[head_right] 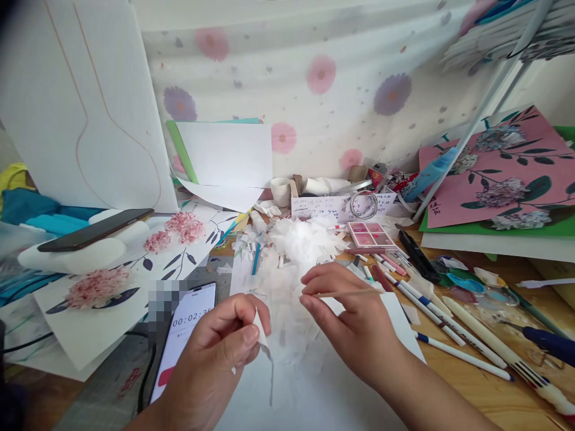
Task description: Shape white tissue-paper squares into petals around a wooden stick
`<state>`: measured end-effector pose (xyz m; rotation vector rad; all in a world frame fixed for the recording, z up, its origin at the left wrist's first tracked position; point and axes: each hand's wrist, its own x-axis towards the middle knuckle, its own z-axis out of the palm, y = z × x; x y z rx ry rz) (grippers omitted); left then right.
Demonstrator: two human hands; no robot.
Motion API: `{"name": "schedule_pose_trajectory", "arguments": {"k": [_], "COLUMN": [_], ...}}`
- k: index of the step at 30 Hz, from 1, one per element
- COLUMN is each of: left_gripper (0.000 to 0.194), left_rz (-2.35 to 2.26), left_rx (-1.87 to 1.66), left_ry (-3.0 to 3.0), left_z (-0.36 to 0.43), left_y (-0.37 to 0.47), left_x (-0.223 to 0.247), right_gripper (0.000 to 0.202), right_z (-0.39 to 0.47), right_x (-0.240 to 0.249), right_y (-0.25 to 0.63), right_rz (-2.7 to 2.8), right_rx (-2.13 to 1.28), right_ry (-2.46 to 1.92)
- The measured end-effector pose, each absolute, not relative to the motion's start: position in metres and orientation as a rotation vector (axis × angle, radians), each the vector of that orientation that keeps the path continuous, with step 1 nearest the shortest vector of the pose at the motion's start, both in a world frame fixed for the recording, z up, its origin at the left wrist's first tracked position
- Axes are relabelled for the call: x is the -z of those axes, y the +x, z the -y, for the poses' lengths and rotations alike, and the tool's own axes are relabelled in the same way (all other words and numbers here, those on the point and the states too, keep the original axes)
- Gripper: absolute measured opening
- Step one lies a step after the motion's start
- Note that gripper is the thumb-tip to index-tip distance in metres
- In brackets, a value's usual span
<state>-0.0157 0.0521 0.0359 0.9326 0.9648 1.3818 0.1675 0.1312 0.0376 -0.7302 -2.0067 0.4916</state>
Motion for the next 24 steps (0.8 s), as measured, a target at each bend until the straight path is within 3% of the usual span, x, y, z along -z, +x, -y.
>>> {"name": "schedule_pose_trajectory", "arguments": {"k": [4, 9, 14, 24], "left_gripper": [0.013, 0.023, 0.031, 0.021], "left_rz": [-0.947, -0.884, -0.905, -0.934], "left_rx": [-1.368, -1.359, -1.284, -1.232], "left_ry": [0.959, 0.878, 0.822, 0.989], "left_z": [-0.052, -0.052, -0.052, -0.051], "left_y": [-0.014, -0.012, -0.012, -0.014], "left_x": [-0.034, -0.033, -0.032, -0.032], "right_gripper": [0.007, 0.007, 0.009, 0.017], "right_z": [-0.114, -0.108, -0.107, -0.105], "right_x": [-0.053, -0.055, -0.053, -0.053], "right_y": [0.170, 0.170, 0.171, 0.172], "right_rz": [1.878, 1.831, 1.840, 1.889], "right_rx": [-0.774, -0.966, -0.970, -1.012], "right_ry": [-0.576, -0.459, -0.397, -0.316]}}
